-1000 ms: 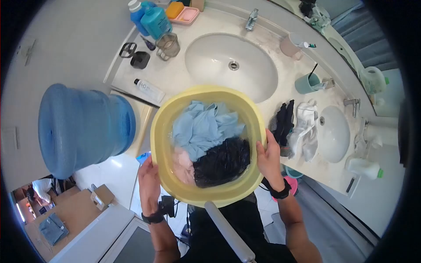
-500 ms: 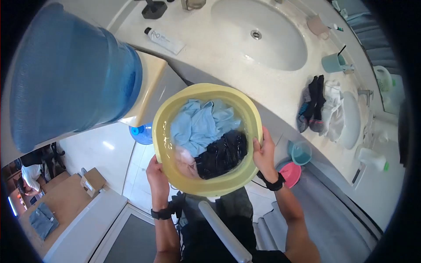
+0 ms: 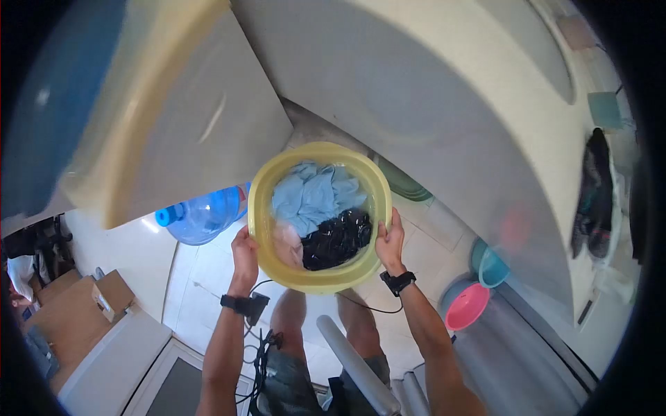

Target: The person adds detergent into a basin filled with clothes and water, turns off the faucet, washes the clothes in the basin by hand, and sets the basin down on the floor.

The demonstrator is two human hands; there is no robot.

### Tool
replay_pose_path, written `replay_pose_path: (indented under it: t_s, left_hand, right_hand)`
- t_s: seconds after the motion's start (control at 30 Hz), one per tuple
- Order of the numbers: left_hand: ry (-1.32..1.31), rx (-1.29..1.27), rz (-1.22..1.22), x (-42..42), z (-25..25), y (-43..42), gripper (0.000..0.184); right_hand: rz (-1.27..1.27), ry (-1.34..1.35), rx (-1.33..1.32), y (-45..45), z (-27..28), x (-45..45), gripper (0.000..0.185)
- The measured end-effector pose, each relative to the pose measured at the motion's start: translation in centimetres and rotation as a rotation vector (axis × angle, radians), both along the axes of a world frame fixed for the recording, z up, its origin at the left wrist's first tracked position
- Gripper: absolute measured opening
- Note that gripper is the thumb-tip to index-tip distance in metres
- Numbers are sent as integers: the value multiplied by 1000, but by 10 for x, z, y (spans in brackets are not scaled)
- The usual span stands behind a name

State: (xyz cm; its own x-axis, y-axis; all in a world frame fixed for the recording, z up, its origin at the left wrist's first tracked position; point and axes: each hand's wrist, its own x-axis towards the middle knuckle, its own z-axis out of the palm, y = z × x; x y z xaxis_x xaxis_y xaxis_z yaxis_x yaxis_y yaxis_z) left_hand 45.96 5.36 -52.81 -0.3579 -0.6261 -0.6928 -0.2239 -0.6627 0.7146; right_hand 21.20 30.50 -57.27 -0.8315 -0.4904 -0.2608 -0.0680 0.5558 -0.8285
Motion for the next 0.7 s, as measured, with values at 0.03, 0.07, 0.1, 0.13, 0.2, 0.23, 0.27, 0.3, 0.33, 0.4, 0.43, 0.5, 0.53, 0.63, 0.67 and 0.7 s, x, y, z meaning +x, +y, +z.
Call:
replay_pose_path:
  t_s: [0.03, 0.07, 0.1, 0.13, 0.2, 0.23, 0.27, 0.3, 0.33, 0.4, 0.43, 0.5, 0.53, 0.63, 0.67, 0.7]
  left_hand:
    - [-18, -10, -42, -2, -24, -2, 52]
    - [-20, -5, -39, -8, -43, -7, 52]
    - [-133, -114, -207, -12, -62, -12, 53]
    - [-252, -215, -380, -17, -82, -17, 54]
    - [-150, -130, -275, -21, -157, -27, 53]
    - [-61, -52, -172, -16, -184, -36, 52]
    - [-70, -49, -155, -38, -181, -38, 50]
    - [-60, -61, -153, -43, -203, -44, 50]
    - [-59, -84, -196, -49, -227, -50, 48]
    - [-57, -120, -235, -63, -273, -66, 46]
    - [-74, -142, -280, -71, -294, -75, 44]
    - [-103, -156, -329, -75, -340, -86, 41]
    - [-105, -123, -319, -80, -371, -95, 37]
    - [-127, -141, -355, -86, -411, -109, 30]
    - [-162, -174, -391, -88, -413, -110, 27]
    - [-158, -182, -394, -91, -415, -111, 27]
  right_hand:
    - [1, -2, 5, 1, -23, 1, 43]
    - [-22, 34, 26, -1, -46, -2, 43]
    - [-42, 72, 45, -4, -69, -4, 43]
    - [-39, 64, 55, -6, -91, -4, 43]
    - [-125, 65, 15, -14, -133, -8, 42]
    - [-122, 49, 19, -17, -153, 2, 42]
    - [-147, 63, 9, -20, -178, 2, 41]
    - [-175, 77, -9, -25, -203, 0, 41]
    - [-177, 87, -21, -28, -224, -1, 41]
    - [-240, 26, -23, -36, -262, -6, 41]
    - [-232, 31, -37, -44, -277, -14, 41]
    - [-241, 29, 28, -50, -300, -17, 40]
    - [-244, 39, 12, -56, -313, -20, 40]
    - [-304, 64, -18, -59, -354, -16, 39]
    - [-332, 4, -27, -59, -368, -16, 38]
    - [-358, -57, -34, -57, -381, -16, 38]
